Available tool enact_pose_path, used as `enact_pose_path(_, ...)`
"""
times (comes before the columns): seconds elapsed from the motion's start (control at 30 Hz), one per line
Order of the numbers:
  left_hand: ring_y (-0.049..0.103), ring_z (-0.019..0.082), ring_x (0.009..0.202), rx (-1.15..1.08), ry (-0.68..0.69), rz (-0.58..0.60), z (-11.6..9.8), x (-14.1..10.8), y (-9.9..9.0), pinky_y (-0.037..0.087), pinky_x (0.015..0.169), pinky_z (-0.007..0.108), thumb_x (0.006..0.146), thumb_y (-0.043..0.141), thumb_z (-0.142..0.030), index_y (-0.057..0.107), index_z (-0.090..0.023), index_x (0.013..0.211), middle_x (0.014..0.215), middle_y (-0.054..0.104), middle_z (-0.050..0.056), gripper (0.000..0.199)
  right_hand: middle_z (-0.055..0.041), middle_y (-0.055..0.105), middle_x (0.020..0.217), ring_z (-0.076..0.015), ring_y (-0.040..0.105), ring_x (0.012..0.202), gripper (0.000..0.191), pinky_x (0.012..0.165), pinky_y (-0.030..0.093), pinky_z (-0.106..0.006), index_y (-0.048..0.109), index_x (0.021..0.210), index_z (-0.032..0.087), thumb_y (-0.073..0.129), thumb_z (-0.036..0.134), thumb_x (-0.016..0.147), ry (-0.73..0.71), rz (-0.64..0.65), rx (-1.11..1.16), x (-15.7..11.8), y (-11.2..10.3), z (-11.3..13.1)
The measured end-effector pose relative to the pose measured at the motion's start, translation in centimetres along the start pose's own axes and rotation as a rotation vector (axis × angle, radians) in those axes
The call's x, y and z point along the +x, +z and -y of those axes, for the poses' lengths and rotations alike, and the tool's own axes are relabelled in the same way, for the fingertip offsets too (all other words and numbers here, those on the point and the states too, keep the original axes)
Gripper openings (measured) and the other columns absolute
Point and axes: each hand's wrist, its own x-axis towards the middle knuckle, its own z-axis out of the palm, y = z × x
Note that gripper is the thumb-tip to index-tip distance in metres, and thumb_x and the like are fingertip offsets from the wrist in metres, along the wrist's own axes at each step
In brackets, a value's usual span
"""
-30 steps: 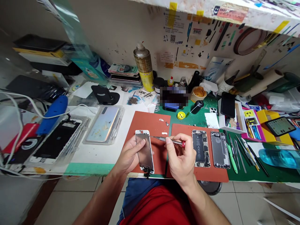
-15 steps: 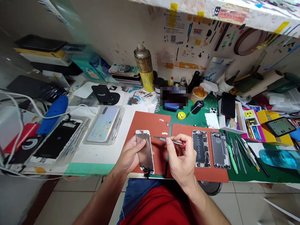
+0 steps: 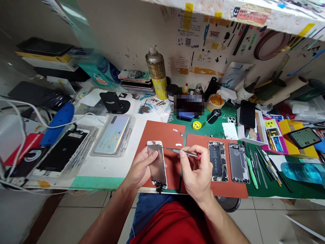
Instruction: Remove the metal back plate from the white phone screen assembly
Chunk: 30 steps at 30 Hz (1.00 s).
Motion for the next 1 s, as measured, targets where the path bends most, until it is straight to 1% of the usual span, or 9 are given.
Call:
enact_pose_path(0.07, 0.073, 0.018, 0.062, -0.009, 0.001, -0.008, -0.03, -0.04, 0.06, 0.068, 0.070, 0.037, 0.079, 0.094, -0.036, 0.060, -0.019, 0.091, 0.077, 0.073, 0.000, 0.041, -0.0040, 0.079, 0.101, -0.0180, 0.078, 0.081, 0.020, 0.077, 0.068, -0.034, 0.059, 0.111, 0.026, 0.075, 0.031, 0.100, 0.004, 0.007, -0.006, 0.06, -0.09, 0.02)
enact_pose_path(0.2, 0.073, 0.019, 0.062, -0.005, 0.001, 0.002, -0.11, -0.10, 0.19, 0.067, 0.068, 0.036, 0.079, 0.095, -0.037, 0.062, -0.019, 0.095, 0.079, 0.074, 0.001, 0.041, 0.0013, 0.074, 0.080, -0.0169, 0.075, 0.068, 0.020, 0.064, 0.064, -0.029, 0.059, 0.107, 0.025, 0.076, 0.033, 0.099, 0.042, -0.003, -0.058, 0.23, -0.20, 0.04)
enact_pose_path(0.23, 0.073, 0.019, 0.061, -0.006, 0.001, 0.006, -0.12, -0.09, 0.22, 0.067, 0.067, 0.035, 0.078, 0.095, -0.037, 0.062, -0.019, 0.094, 0.078, 0.074, 0.001, 0.041, 0.0009, 0.074, 0.082, -0.0169, 0.076, 0.069, 0.020, 0.065, 0.064, -0.029, 0.059, 0.107, 0.025, 0.076, 0.033, 0.099, 0.032, -0.005, -0.058, 0.25, -0.21, 0.02)
enact_pose_path(0.33, 0.073, 0.017, 0.061, -0.017, 0.005, 0.000, -0.09, 0.02, 0.25, 0.065, 0.064, 0.030, 0.078, 0.096, -0.037, 0.061, -0.019, 0.090, 0.075, 0.073, 0.000, 0.041, -0.0030, 0.077, 0.098, -0.0177, 0.078, 0.078, 0.021, 0.074, 0.066, -0.033, 0.059, 0.110, 0.026, 0.075, 0.033, 0.099, 0.000, 0.003, -0.023, 0.21, -0.18, -0.07)
enact_pose_path(0.4, 0.074, 0.017, 0.062, -0.010, 0.008, -0.006, -0.05, 0.07, 0.23, 0.065, 0.064, 0.029, 0.078, 0.095, -0.036, 0.061, -0.019, 0.089, 0.076, 0.073, 0.000, 0.040, -0.0014, 0.076, 0.094, -0.0180, 0.077, 0.076, 0.022, 0.071, 0.066, -0.032, 0.059, 0.111, 0.026, 0.076, 0.033, 0.099, 0.031, 0.007, -0.026, 0.12, -0.14, -0.14)
enact_pose_path(0.5, 0.076, 0.021, 0.064, 0.010, 0.002, -0.005, -0.06, 0.03, 0.18, 0.066, 0.065, 0.033, 0.079, 0.094, -0.038, 0.061, -0.019, 0.091, 0.076, 0.074, 0.001, 0.040, 0.0007, 0.075, 0.085, -0.0176, 0.076, 0.072, 0.022, 0.067, 0.064, -0.030, 0.058, 0.111, 0.026, 0.076, 0.031, 0.099, 0.065, -0.004, -0.018, 0.00, -0.04, -0.16)
enact_pose_path(0.63, 0.076, 0.022, 0.063, 0.008, 0.002, -0.008, -0.20, -0.09, 0.27, 0.066, 0.063, 0.034, 0.076, 0.096, -0.039, 0.061, -0.019, 0.089, 0.075, 0.074, 0.001, 0.043, 0.0006, 0.075, 0.087, -0.0168, 0.076, 0.071, 0.021, 0.067, 0.065, -0.030, 0.058, 0.109, 0.026, 0.076, 0.030, 0.099, 0.044, -0.027, 0.018, 0.01, 0.10, 0.03)
enact_pose_path(0.87, 0.074, 0.020, 0.060, 0.007, -0.005, -0.016, -0.23, -0.01, 0.30, 0.064, 0.061, 0.031, 0.074, 0.097, -0.040, 0.062, -0.018, 0.090, 0.076, 0.074, 0.001, 0.044, 0.0006, 0.075, 0.087, -0.0171, 0.076, 0.073, 0.022, 0.070, 0.065, -0.030, 0.057, 0.108, 0.026, 0.076, 0.032, 0.100, 0.073, -0.024, 0.033, -0.13, 0.02, 0.21)
enact_pose_path(1.0, 0.076, 0.020, 0.066, -0.003, 0.021, -0.080, -0.09, 0.01, -0.23, 0.066, 0.071, 0.034, 0.073, 0.098, -0.041, 0.064, -0.018, 0.091, 0.076, 0.073, 0.000, 0.045, 0.0003, 0.074, 0.088, -0.0179, 0.076, 0.073, 0.023, 0.070, 0.064, -0.031, 0.056, 0.108, 0.026, 0.075, 0.036, 0.100, 0.088, -0.045, -0.008, -0.07, -0.25, -0.28)
